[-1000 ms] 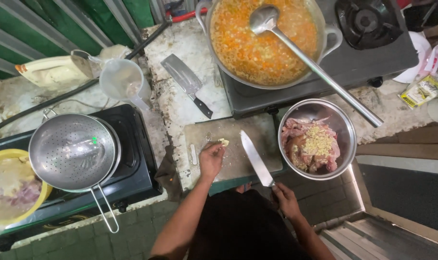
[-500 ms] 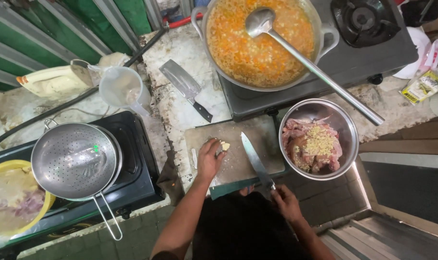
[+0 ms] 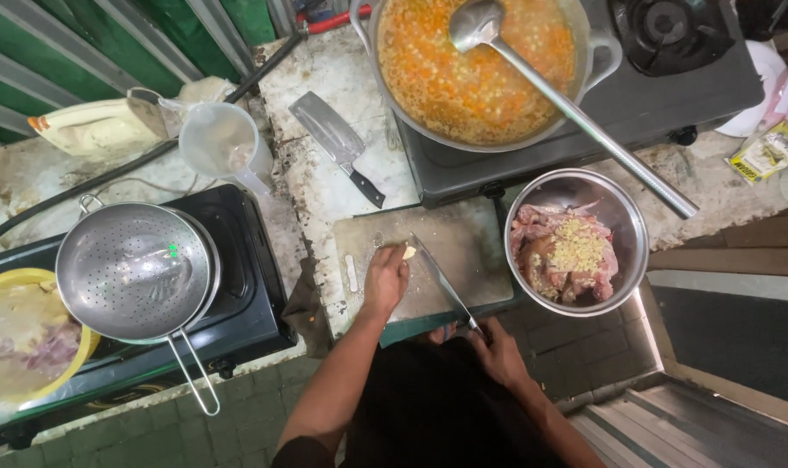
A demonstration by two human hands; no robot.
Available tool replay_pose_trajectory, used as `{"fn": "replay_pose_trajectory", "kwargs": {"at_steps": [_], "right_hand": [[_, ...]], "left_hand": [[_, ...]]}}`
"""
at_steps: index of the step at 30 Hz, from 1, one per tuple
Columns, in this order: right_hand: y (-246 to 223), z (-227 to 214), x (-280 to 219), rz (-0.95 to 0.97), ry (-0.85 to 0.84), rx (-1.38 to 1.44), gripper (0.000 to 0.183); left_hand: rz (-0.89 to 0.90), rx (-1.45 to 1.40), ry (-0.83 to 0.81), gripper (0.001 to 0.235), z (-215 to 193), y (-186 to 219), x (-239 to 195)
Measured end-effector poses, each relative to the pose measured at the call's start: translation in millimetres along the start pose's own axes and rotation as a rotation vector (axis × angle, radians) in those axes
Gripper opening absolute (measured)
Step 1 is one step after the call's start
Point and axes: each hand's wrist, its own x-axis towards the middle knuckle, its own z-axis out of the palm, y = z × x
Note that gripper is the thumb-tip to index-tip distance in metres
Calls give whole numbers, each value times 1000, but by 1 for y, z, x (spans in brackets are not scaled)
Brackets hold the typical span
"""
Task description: The person chops garlic cloves on a cutting board using a knife and transfers the minced garlic into a metal bowl containing raw meat. The person repeats this process with multiple cloves throughout the clip.
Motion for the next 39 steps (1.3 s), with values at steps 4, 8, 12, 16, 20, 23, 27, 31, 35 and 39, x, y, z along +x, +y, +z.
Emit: {"fn": "replay_pose_trajectory", "kwargs": {"at_steps": [4, 8, 12, 16, 20, 23, 27, 31, 35, 39], "right_hand": [[0, 0, -1, -25, -26, -14, 28], [1, -1, -1, -19, -19, -20, 30], [-10, -3, -5, 54, -31, -35, 27], [1, -3, -4, 33, -38, -96, 24], [1, -14, -10, 112, -45, -198, 29], [30, -9, -6, 160, -47, -343, 30], [-1, -11, -7, 87, -16, -303, 43], [-35, -5, -2, -167, 77, -308, 50], [-29, 5, 13, -392, 109, -304, 45], [-38, 8, 22, -344, 11, -379, 49]], "left_hand": [[-13, 6, -71, 35, -4, -1, 10], [94, 86, -86, 40, -9, -4, 16], [-4, 30, -145, 25, -4, -12, 15], [34, 22, -116, 21, 9, -16, 7], [51, 13, -146, 16, 10, -6, -8], [81, -38, -92, 16, 25, -9, -28], [126, -131, 41, 24, 28, -5, -40], [170, -88, 65, 20, 21, -3, -43], [308, 6, 72, 12, 17, -3, -35], [397, 49, 86, 17, 24, -11, -33]]}}
